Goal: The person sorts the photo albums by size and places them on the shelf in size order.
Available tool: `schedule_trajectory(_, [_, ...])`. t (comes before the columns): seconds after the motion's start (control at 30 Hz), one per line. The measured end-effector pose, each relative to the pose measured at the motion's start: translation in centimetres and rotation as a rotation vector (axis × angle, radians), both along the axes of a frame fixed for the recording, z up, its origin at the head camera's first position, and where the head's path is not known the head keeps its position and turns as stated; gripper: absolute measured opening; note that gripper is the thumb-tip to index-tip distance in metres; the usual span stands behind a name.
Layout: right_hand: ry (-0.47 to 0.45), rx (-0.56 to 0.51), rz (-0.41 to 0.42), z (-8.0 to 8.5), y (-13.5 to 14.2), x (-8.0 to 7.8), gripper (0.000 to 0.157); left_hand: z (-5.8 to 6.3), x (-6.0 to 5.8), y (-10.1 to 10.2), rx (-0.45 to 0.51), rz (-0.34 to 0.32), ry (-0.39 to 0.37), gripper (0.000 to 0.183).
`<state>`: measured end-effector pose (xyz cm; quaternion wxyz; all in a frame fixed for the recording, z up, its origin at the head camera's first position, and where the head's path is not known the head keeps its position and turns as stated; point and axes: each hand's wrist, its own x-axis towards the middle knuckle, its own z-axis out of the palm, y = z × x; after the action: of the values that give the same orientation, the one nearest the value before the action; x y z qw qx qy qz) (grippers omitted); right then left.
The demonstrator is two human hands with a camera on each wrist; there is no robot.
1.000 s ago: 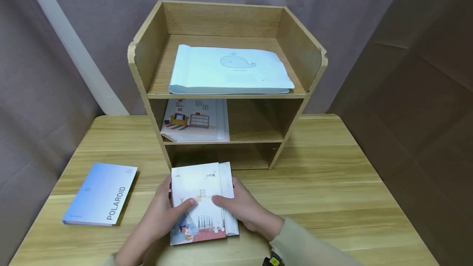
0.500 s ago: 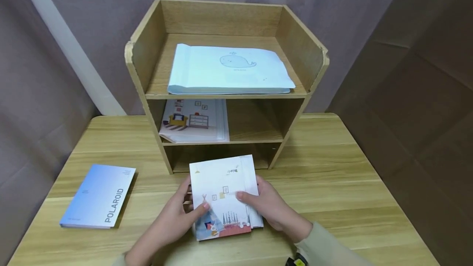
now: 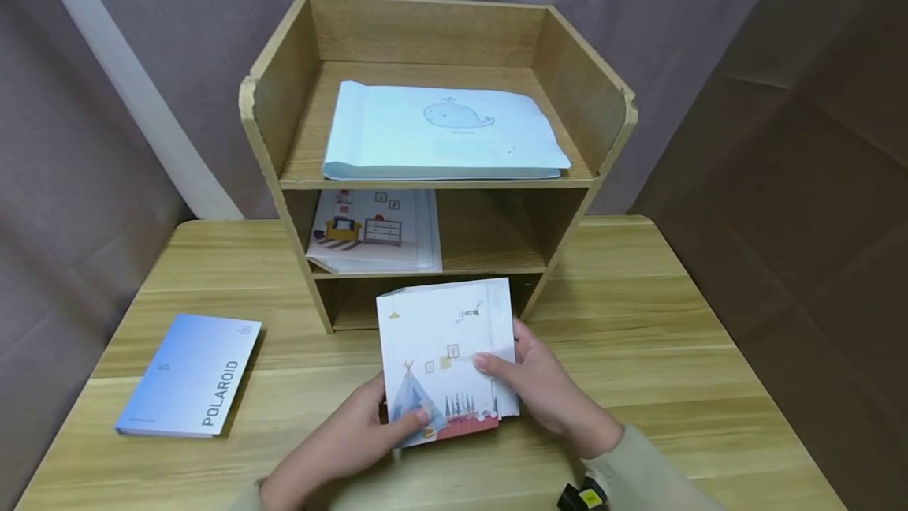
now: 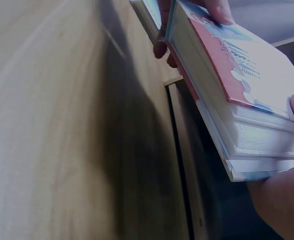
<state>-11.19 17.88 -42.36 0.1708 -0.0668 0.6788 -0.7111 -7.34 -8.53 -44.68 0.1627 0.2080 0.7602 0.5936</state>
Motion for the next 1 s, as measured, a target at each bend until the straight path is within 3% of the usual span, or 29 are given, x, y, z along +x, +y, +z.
schedule_trajectory(0.53, [0.073, -0.041, -0.034, 1.3, 0.8, -0.9, 0.059, -0.2, -0.4, 1.5, -0.057, 0.037, 0.015, 0.043])
schedule_trajectory(0.77, [0.126, 0.038, -0.046, 1.5, 0.9, -0.8, 0.058, -0.2, -0.4, 2.0, 0.063, 0.06, -0.01, 0.038])
schedule_trajectory(1.0, [0.22, 0.13, 0.022, 1.7, 1.5, -0.6, 0.057, 0.0, -0.2, 2.2, 0.122, 0.105, 0.009, 0.03])
